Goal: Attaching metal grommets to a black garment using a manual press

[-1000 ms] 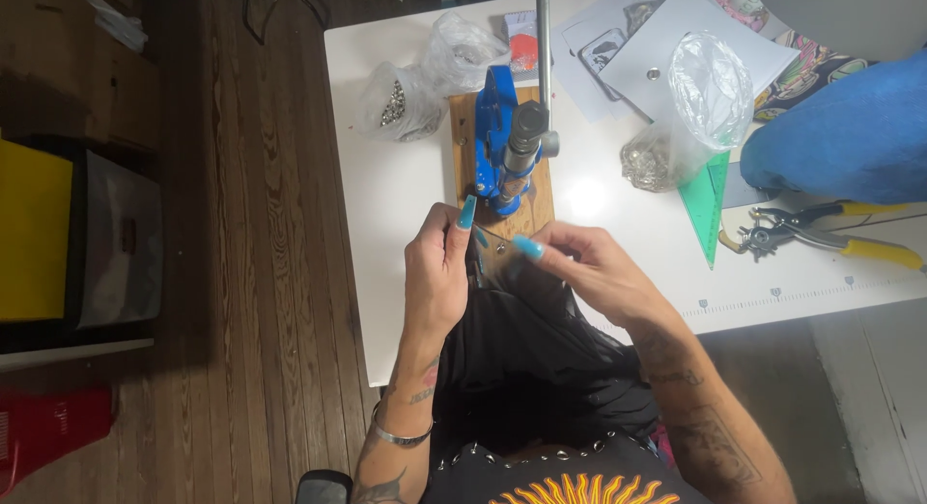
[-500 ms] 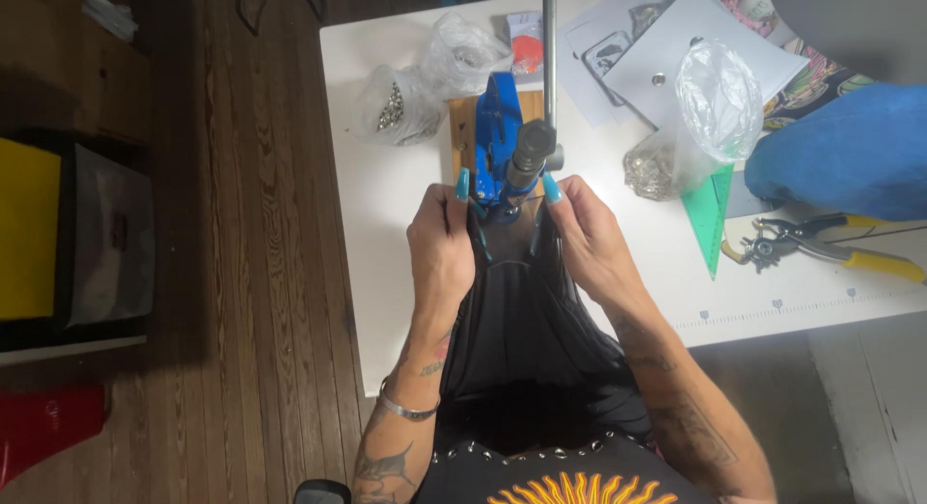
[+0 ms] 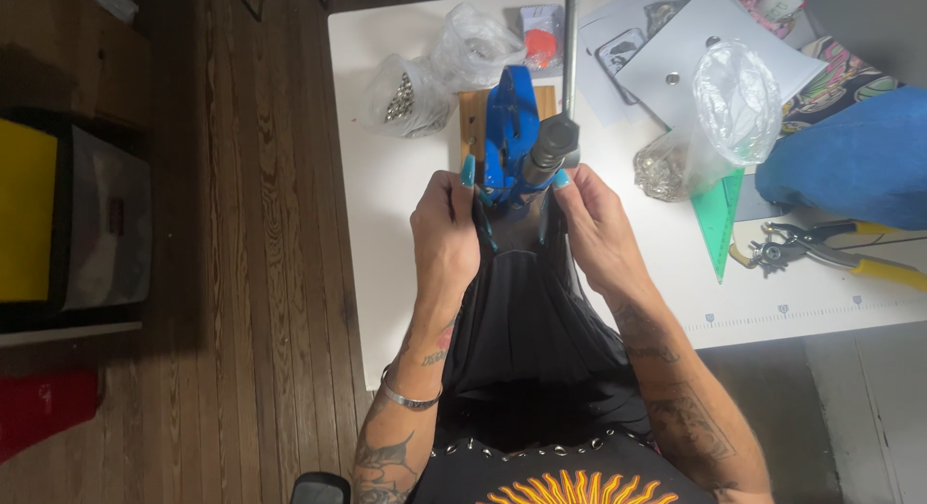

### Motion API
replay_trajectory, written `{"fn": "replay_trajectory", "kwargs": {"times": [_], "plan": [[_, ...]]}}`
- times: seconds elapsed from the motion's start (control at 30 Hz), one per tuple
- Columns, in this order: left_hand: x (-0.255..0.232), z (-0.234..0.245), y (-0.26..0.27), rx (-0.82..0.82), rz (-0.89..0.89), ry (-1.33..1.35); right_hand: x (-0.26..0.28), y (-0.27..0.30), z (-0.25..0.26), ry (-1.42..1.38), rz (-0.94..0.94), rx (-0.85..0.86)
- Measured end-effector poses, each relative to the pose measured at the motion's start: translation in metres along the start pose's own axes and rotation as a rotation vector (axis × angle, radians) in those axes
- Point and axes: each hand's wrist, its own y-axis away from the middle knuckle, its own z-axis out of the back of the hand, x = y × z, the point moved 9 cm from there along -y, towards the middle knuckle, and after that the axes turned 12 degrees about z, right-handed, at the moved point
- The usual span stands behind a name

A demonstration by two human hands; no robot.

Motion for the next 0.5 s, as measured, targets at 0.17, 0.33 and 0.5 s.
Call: {"fn": "replay_trajectory", "kwargs": {"times": [0.17,0.33,0.5], "plan": [[0.005,-0.001,0.000,0.015,0.022,-0.028,0.001,0.003,-0.001,-0.008,-0.006,0.002],[0.009,-0.002,-0.002,0.022,0.027,-0.039,-0.005,0.002,-0.001,-0.025,0.000,-0.010],[0.014,-0.002,-0.004,0.013,0.027,-0.048,-0.011,0.002,0.000,-0.031,-0.004,-0.024]]}}
